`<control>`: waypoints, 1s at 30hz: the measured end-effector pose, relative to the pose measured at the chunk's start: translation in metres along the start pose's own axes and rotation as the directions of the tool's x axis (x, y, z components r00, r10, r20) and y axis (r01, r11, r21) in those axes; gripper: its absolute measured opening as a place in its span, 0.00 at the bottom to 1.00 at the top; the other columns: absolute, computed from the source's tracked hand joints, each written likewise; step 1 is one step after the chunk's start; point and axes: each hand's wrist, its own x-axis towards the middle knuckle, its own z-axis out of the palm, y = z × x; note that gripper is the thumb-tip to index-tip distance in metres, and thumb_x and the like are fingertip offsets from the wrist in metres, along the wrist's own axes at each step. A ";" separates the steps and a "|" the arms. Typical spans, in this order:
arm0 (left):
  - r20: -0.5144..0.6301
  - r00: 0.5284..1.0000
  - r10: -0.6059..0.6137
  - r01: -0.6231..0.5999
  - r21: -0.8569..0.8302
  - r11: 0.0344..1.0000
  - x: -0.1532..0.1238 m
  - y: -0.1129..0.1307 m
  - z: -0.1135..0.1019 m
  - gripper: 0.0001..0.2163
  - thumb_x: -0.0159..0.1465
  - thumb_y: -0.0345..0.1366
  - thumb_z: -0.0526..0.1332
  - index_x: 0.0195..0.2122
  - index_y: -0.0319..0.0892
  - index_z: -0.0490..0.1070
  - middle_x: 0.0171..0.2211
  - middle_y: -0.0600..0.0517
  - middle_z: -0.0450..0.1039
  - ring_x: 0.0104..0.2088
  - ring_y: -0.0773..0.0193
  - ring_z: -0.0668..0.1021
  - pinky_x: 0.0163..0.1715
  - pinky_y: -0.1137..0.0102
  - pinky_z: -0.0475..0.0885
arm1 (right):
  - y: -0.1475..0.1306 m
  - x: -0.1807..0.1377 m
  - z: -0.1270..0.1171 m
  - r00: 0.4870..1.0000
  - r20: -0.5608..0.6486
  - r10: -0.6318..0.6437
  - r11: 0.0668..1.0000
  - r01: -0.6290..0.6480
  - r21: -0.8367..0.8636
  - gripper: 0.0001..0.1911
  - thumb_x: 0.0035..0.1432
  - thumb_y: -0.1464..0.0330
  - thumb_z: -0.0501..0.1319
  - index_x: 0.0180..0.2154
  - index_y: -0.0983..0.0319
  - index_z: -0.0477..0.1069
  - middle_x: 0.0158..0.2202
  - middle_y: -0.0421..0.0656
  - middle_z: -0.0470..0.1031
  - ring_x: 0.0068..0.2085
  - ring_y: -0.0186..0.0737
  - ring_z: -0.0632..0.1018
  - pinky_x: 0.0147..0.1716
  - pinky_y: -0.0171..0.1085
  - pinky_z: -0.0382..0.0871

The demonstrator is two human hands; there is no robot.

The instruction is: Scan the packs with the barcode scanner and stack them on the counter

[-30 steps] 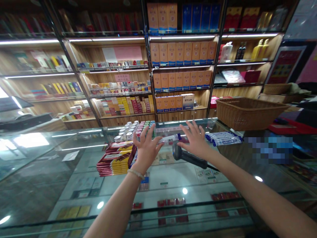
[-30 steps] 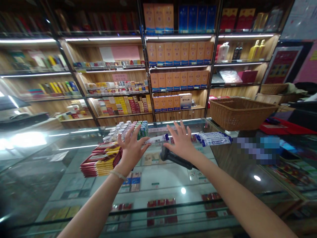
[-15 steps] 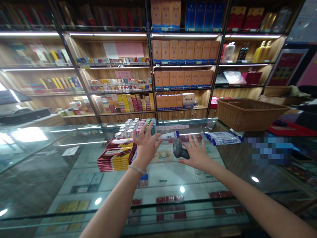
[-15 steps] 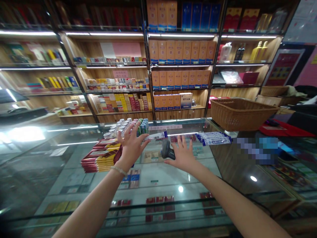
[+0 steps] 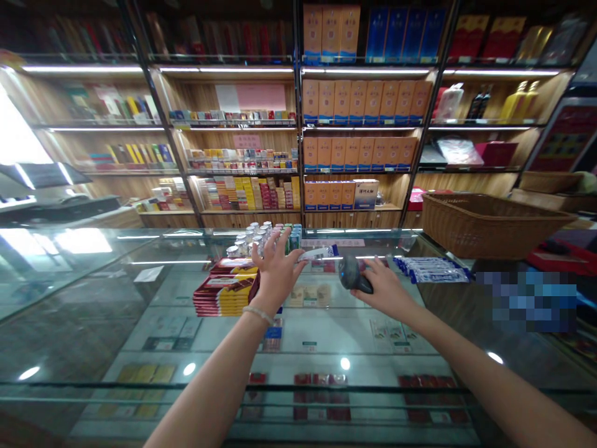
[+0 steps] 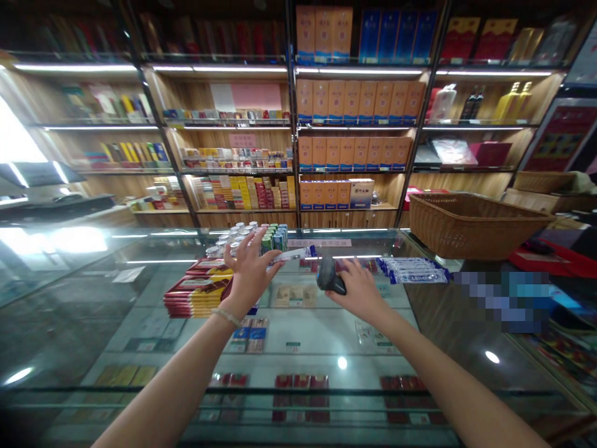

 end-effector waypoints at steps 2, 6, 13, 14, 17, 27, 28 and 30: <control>-0.002 1.000 0.002 -0.002 0.011 1.000 0.000 0.000 0.001 0.06 0.65 0.44 0.67 0.41 0.53 0.81 0.72 0.47 0.60 0.70 0.40 0.61 0.66 0.32 0.42 | 0.008 0.001 -0.005 0.996 -0.083 0.016 0.989 -0.004 0.146 0.19 0.61 0.55 0.63 0.46 0.62 0.76 0.60 0.56 0.72 0.61 0.56 0.74 0.60 0.52 0.68; 0.001 1.000 0.006 -0.006 0.031 1.000 -0.001 0.000 0.001 0.06 0.66 0.44 0.67 0.42 0.54 0.81 0.72 0.48 0.60 0.70 0.41 0.62 0.66 0.33 0.42 | 0.009 -0.003 -0.021 0.957 -0.239 0.162 0.927 -0.065 0.369 0.22 0.61 0.51 0.61 0.47 0.60 0.73 0.50 0.51 0.77 0.53 0.54 0.79 0.53 0.52 0.74; -0.008 1.000 0.006 -0.006 0.047 0.999 -0.001 -0.002 0.001 0.07 0.66 0.44 0.67 0.43 0.54 0.80 0.71 0.48 0.62 0.69 0.42 0.63 0.67 0.34 0.42 | -0.027 -0.018 -0.050 0.937 0.163 0.311 0.594 -0.325 0.736 0.27 0.57 0.45 0.61 0.48 0.57 0.66 0.18 0.32 0.70 0.15 0.37 0.72 0.15 0.34 0.67; -0.013 1.000 0.007 -0.007 0.050 0.999 -0.001 -0.002 0.001 0.07 0.65 0.44 0.67 0.43 0.54 0.80 0.71 0.49 0.62 0.69 0.43 0.63 0.67 0.35 0.42 | -0.033 -0.019 -0.052 0.937 0.212 0.279 0.566 -0.338 0.751 0.27 0.56 0.45 0.61 0.47 0.58 0.66 0.18 0.32 0.70 0.14 0.36 0.71 0.14 0.34 0.66; -0.034 0.999 0.015 -0.013 0.055 0.998 -0.001 -0.005 0.005 0.07 0.65 0.45 0.68 0.43 0.54 0.80 0.70 0.48 0.64 0.69 0.43 0.63 0.67 0.36 0.40 | -0.051 -0.023 -0.053 0.913 0.366 0.179 0.530 -0.403 0.746 0.25 0.55 0.49 0.63 0.47 0.58 0.66 0.25 0.35 0.76 0.13 0.31 0.69 0.11 0.31 0.62; -0.061 0.998 0.031 -0.028 0.056 0.998 -0.002 -0.008 0.007 0.08 0.65 0.46 0.68 0.43 0.54 0.80 0.70 0.49 0.64 0.68 0.43 0.65 0.68 0.37 0.38 | -0.074 -0.031 -0.043 0.845 0.526 0.094 0.644 -0.455 0.615 0.32 0.59 0.59 0.65 0.63 0.54 0.61 0.28 0.33 0.75 0.14 0.30 0.71 0.11 0.28 0.62; -0.064 0.997 0.034 -0.031 0.059 0.998 -0.002 -0.009 0.007 0.08 0.64 0.46 0.68 0.43 0.54 0.80 0.69 0.49 0.65 0.68 0.44 0.65 0.68 0.37 0.38 | -0.073 -0.030 -0.044 0.847 0.522 0.099 0.639 -0.456 0.619 0.32 0.60 0.59 0.65 0.63 0.54 0.60 0.27 0.32 0.74 0.14 0.30 0.71 0.11 0.28 0.63; -0.069 0.997 0.042 -0.037 0.071 0.997 -0.002 -0.009 0.008 0.07 0.64 0.45 0.68 0.42 0.54 0.79 0.69 0.50 0.65 0.68 0.45 0.65 0.68 0.39 0.37 | -0.073 -0.030 -0.046 0.852 0.512 0.106 0.640 -0.453 0.621 0.29 0.60 0.60 0.64 0.61 0.55 0.62 0.28 0.33 0.74 0.14 0.30 0.71 0.11 0.29 0.63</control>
